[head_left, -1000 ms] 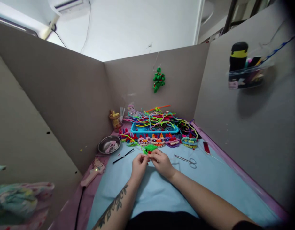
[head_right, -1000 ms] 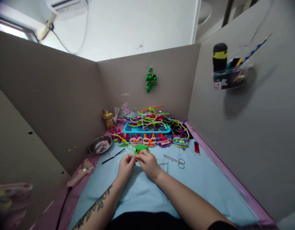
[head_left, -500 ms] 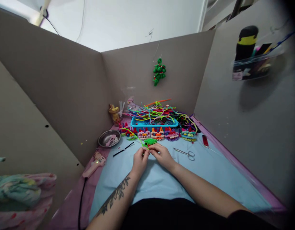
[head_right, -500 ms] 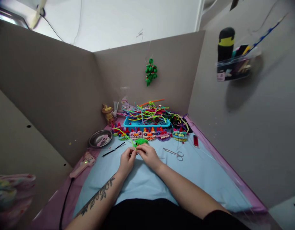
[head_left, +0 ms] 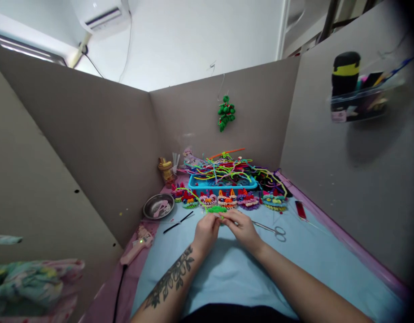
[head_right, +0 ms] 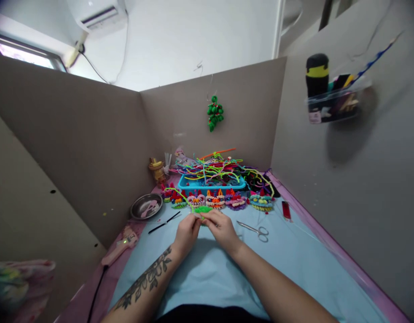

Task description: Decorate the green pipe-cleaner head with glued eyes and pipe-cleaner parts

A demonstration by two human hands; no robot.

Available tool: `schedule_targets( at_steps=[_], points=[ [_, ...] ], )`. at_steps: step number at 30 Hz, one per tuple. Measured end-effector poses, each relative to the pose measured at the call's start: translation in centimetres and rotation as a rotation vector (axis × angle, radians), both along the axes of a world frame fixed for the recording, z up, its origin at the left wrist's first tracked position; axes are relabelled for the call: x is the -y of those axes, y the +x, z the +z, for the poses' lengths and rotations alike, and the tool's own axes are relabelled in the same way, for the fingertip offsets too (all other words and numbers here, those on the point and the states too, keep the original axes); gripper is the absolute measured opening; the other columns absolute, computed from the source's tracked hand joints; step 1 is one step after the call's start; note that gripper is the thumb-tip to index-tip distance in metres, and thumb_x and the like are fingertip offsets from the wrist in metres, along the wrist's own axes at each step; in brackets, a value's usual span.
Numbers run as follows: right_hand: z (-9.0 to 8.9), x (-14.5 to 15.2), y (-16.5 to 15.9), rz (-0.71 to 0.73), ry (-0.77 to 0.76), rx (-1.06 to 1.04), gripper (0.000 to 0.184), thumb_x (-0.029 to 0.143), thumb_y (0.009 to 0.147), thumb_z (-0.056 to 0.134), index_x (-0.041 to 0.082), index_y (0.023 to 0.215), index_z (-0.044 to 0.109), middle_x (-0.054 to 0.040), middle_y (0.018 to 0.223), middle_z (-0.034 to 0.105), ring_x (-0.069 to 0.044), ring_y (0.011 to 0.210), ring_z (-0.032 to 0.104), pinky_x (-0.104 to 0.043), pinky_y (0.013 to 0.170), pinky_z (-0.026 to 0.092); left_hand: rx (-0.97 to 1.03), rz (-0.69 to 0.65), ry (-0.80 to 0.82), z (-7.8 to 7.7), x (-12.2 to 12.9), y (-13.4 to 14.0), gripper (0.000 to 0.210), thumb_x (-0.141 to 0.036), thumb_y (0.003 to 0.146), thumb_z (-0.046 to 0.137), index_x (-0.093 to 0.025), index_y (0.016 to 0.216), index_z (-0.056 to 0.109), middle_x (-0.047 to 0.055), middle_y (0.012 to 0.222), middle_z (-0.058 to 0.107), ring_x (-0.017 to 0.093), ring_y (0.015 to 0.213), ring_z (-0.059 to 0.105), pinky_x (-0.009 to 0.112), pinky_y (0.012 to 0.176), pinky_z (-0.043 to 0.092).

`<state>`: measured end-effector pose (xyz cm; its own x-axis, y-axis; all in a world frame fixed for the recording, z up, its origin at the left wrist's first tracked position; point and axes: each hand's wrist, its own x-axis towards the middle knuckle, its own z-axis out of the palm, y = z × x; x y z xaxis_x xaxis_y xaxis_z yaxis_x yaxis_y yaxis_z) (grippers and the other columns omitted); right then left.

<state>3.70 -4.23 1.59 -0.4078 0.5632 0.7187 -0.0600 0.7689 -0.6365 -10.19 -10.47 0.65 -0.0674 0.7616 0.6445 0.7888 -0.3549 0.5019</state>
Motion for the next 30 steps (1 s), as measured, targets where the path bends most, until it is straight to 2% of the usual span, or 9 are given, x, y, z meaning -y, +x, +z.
schedule_targets(
  at_steps=[6,10,17,20,24,30],
  points=[
    [-0.2,0.5,0.0,0.094,0.036,0.042,0.018,0.023,0.084,0.055,0.024,0.098,0.067,-0.0047,0.083,0.064,-0.016,0.078,0.06,-0.03,0.069,0.05,0.049,0.042,0.081,-1.8,0.5,-0.4,0.011,-0.022,0.088,0.043,-0.019,0.09,0.053,0.004,0.079,0.06,0.015,0.072,0.057,0.026,0.067,0.046],
    [0.0,1.1,-0.1,0.084,0.054,0.057,0.012,0.02,0.083,0.055,0.022,0.089,0.066,-0.0041,0.08,0.062,-0.016,0.076,0.058,-0.029,0.068,0.048,0.036,0.035,0.096,-2.6,0.6,-0.9,0.009,-0.023,0.086,0.045,-0.019,0.089,0.053,0.002,0.076,0.059,0.014,0.068,0.056,0.026,0.065,0.046],
    [-0.1,0.0,0.1,-0.093,0.077,0.097,0.011,0.019,0.087,0.046,0.02,0.085,0.057,-0.0048,0.079,0.057,-0.019,0.078,0.054,-0.031,0.07,0.045,0.075,-0.064,0.076,-1.4,0.7,-0.7,0.017,-0.021,0.087,0.046,-0.018,0.1,0.056,0.007,0.091,0.062,0.017,0.084,0.058,0.03,0.075,0.047],
    [-0.8,-0.6,0.0,-0.111,0.118,0.135,0.012,0.016,0.087,0.042,0.019,0.088,0.053,-0.0059,0.083,0.054,-0.019,0.08,0.053,-0.032,0.072,0.045,0.045,-0.042,0.041,-1.1,0.8,-0.5,0.019,-0.022,0.087,0.047,-0.018,0.101,0.059,0.007,0.085,0.063,0.018,0.08,0.058,0.029,0.071,0.047],
    [-1.7,-1.0,-0.4,-0.181,0.173,0.214,0.012,0.013,0.086,0.041,0.019,0.089,0.05,-0.007,0.086,0.053,-0.02,0.081,0.052,-0.032,0.071,0.044,0.057,-0.044,0.023,-0.9,0.9,-0.2,0.016,-0.022,0.086,0.047,-0.017,0.09,0.063,0.005,0.074,0.062,0.015,0.069,0.056,0.026,0.065,0.045],
    [-1.5,-1.0,-0.4,-0.202,0.197,0.243,0.01,0.012,0.084,0.044,0.02,0.087,0.049,-0.006,0.085,0.053,-0.021,0.081,0.052,-0.032,0.071,0.044,0.135,-0.031,0.029,-1.2,0.7,-0.1,0.016,-0.022,0.085,0.05,-0.016,0.087,0.065,0.003,0.068,0.061,0.013,0.061,0.052,0.024,0.058,0.042]
  ],
)
